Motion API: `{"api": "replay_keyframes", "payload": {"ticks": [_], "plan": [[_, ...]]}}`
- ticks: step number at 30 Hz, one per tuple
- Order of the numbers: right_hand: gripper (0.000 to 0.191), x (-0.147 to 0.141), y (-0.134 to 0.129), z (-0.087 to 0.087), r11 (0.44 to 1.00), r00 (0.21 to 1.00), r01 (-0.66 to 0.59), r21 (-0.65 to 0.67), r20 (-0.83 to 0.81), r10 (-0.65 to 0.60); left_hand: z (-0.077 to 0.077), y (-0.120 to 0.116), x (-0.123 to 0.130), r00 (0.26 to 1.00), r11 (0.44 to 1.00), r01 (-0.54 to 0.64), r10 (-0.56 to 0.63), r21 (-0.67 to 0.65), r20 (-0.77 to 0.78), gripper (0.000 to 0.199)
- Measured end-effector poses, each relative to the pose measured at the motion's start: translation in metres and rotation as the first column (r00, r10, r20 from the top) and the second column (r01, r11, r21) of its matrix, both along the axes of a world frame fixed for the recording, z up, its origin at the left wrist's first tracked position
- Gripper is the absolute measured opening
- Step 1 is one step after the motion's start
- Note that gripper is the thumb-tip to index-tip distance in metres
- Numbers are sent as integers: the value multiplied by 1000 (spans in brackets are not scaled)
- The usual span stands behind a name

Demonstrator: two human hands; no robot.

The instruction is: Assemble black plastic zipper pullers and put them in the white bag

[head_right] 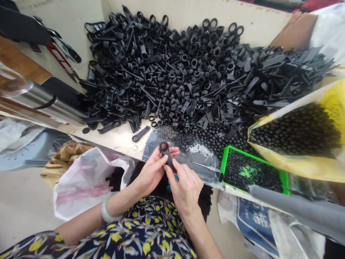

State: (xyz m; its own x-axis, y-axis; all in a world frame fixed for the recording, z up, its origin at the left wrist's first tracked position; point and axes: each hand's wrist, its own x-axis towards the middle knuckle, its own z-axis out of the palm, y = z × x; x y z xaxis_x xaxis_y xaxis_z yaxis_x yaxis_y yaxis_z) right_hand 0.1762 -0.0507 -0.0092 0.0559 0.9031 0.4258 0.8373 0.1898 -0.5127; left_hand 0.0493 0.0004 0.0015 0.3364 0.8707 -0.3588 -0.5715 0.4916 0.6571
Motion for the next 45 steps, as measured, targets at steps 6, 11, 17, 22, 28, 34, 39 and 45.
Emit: {"api": "replay_keyframes", "payload": {"ticks": [6, 11, 17, 22, 28, 34, 39, 45], "plan": [[21, -6, 2, -1, 998, 987, 28, 62, 154, -38, -5, -6, 10, 998, 998, -67, 66, -8, -17, 41], [23, -9, 3, -6, 997, 991, 28, 72, 132, -37, -8, -8, 17, 992, 992, -122, 121, -40, -20, 33], [21, -2, -4, -2, 998, 998, -64, -13, -27, 64, -7, -5, 5, 995, 998, -50, 48, -24, -87, 33], [16, 14, -11, 2, 996, 950, -13, -92, -312, -16, -10, 3, -17, 990, 1000, 15, -14, 6, -140, 30], [42, 7, 10, -3, 935, 840, -252, -251, -536, 83, 3, 3, -32, 983, 992, 64, -43, 110, -180, 25], [19, -15, 23, -6, 838, 750, -504, -211, -588, 303, 8, -5, -40, 970, 989, 115, -90, 98, -226, 26], [40, -28, 16, -13, 859, 735, -444, -254, -651, 187, 0, -8, -51, 941, 972, 162, -101, 170, -322, 24], [47, -24, 4, -13, 683, 472, -665, -303, -879, 69, -8, 6, -67, 931, 925, 310, -249, 218, -267, 26]]}}
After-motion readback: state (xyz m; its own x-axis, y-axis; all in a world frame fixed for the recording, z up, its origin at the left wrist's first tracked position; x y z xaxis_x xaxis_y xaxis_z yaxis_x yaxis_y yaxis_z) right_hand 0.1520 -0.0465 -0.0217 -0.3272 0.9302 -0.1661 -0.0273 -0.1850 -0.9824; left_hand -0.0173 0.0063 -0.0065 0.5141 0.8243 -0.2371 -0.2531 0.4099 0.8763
